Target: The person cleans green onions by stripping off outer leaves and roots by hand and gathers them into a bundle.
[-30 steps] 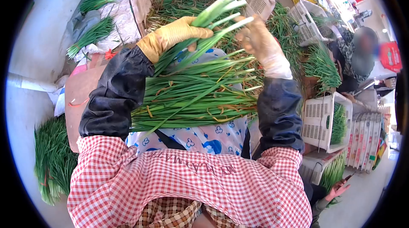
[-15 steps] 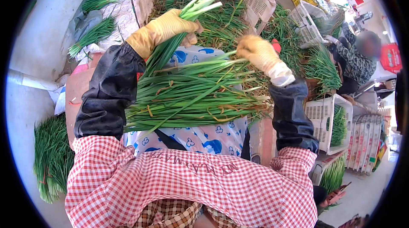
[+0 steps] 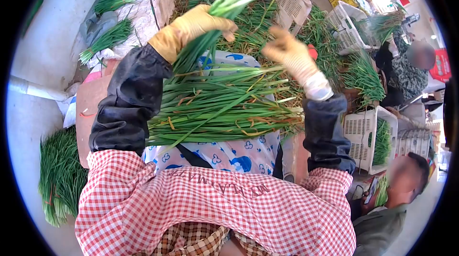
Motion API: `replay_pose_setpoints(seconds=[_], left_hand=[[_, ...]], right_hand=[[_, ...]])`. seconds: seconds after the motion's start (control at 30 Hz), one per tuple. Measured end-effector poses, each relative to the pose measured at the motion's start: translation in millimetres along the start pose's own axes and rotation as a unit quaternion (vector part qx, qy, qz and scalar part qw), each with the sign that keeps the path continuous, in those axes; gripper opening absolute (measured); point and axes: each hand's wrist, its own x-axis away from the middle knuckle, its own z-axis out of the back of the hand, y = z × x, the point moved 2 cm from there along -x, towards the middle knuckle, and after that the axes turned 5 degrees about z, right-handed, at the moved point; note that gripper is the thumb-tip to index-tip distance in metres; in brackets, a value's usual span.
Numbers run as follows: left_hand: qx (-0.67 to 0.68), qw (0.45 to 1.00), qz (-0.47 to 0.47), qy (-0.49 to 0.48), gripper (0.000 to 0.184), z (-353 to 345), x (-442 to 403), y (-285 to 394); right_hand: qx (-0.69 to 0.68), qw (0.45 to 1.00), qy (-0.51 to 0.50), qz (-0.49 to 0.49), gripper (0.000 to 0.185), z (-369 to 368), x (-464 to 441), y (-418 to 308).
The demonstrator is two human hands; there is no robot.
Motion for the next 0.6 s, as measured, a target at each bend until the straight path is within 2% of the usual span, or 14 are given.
replay_pose_setpoints(seconds=[0.03,0.07,0.13,0.17,0.2,0.23,0.3,0.33,0.4,0.43,0.5,0.53,0.57,0.6], left_hand=[[-0.008,1.0,0.007,0.006,0.032,3,2,4],[-0.017,1.0,0.015,0.011,0.032,5,5,5],[-0.013,1.0,0.026,-0.007,0.03,0,7,2],[-0.008,0.999,0.041,-0.019,0.03,-4,10,3],[-0.002,0.998,0.057,-0.031,0.03,-6,11,3],[0.001,0.998,0.044,-0.034,0.03,-6,12,4],[0.015,0.999,0.035,-0.036,0.029,-6,19,7],[0.029,0.999,0.02,-0.037,0.029,-7,21,10],[0.022,0.998,-0.01,-0.059,0.027,-11,22,10],[-0.008,0.996,-0.003,-0.089,0.027,-18,24,11],[-0.09,0.982,0.014,-0.167,0.027,-28,23,13],[-0.116,0.979,0.089,-0.145,0.026,-31,22,9],[-0.145,0.977,0.085,-0.133,0.026,-35,18,8],[-0.172,0.974,0.079,-0.122,0.027,-39,14,5]], right_hand=[[0.116,0.987,-0.063,0.089,0.05,-12,8,-6],[0.227,0.95,-0.122,0.176,0.042,-25,14,-10],[0.217,0.96,-0.128,0.12,0.029,-49,15,-6],[0.101,0.985,-0.088,0.111,0.021,-51,16,-6],[0.1,0.985,-0.087,0.11,0.021,-51,13,1],[-0.006,0.998,-0.046,0.05,0.018,-50,5,8],[-0.184,0.981,0.015,-0.054,0.017,-51,0,19],[-0.183,0.981,0.018,-0.055,0.017,-50,-1,18],[-0.304,0.941,0.01,-0.149,0.017,-49,-1,19],[-0.333,0.929,0.008,-0.161,0.017,-47,0,15],[-0.314,0.934,-0.012,-0.172,0.017,-40,-1,8],[-0.294,0.938,-0.029,-0.182,0.017,-34,-2,7],[-0.282,0.938,-0.067,-0.192,0.018,-28,-4,9],[-0.351,0.92,-0.058,-0.163,0.018,-32,-7,17]])
